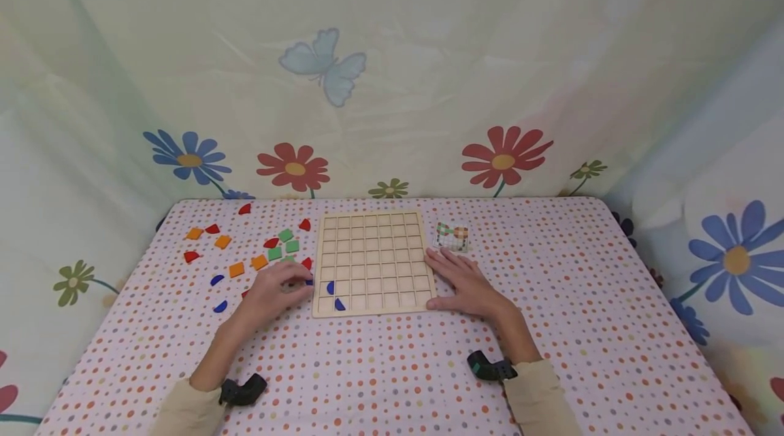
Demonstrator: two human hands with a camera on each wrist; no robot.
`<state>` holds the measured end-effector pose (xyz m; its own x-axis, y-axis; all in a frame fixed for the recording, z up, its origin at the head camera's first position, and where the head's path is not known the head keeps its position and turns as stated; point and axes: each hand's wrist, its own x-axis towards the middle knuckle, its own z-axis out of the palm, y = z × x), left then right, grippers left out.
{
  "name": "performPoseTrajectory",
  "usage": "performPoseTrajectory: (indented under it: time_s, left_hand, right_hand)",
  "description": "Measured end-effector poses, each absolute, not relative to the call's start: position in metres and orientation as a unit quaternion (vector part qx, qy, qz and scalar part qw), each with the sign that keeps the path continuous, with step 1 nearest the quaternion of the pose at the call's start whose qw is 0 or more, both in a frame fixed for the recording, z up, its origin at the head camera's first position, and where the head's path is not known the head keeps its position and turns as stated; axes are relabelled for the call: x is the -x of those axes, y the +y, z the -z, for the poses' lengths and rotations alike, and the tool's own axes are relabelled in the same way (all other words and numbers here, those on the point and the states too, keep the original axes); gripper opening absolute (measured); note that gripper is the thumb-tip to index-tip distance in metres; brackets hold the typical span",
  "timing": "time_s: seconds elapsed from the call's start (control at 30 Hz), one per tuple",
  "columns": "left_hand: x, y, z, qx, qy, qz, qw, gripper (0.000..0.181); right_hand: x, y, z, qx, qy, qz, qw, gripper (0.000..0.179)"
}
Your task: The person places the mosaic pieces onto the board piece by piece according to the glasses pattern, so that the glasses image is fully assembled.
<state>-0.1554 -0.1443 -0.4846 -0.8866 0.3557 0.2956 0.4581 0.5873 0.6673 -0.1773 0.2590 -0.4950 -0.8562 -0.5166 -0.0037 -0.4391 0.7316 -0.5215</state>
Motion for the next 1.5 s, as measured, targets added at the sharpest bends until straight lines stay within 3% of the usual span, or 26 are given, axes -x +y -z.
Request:
performPoseTrajectory:
  time_s: [0.37,0.57,0.97,1.5]
  left_hand:
    - [0.163,-0.116,0.495,0.122,-0.882,0.450,0.067,0.014]
    - [0.171,-0.098,0.493,0.128,-0.906,0.395,0.084,0.013]
    - [0.174,-0.096,0.491,0.132,-0.919,0.370,0.045,0.011]
    - [0.175,-0.098,0.492,0.159,-0.923,0.347,0.051,0.009]
  right_hand:
    - [0.174,0.258,0.495,0.259,0.924,0.273,0.068,0.091]
    - [0.177,0.258,0.494,0.253,0.927,0.269,0.068,0.092]
    - [0.179,0.259,0.497,0.256,0.927,0.263,0.072,0.093]
    - [0.178,0.258,0.494,0.255,0.924,0.273,0.076,0.092]
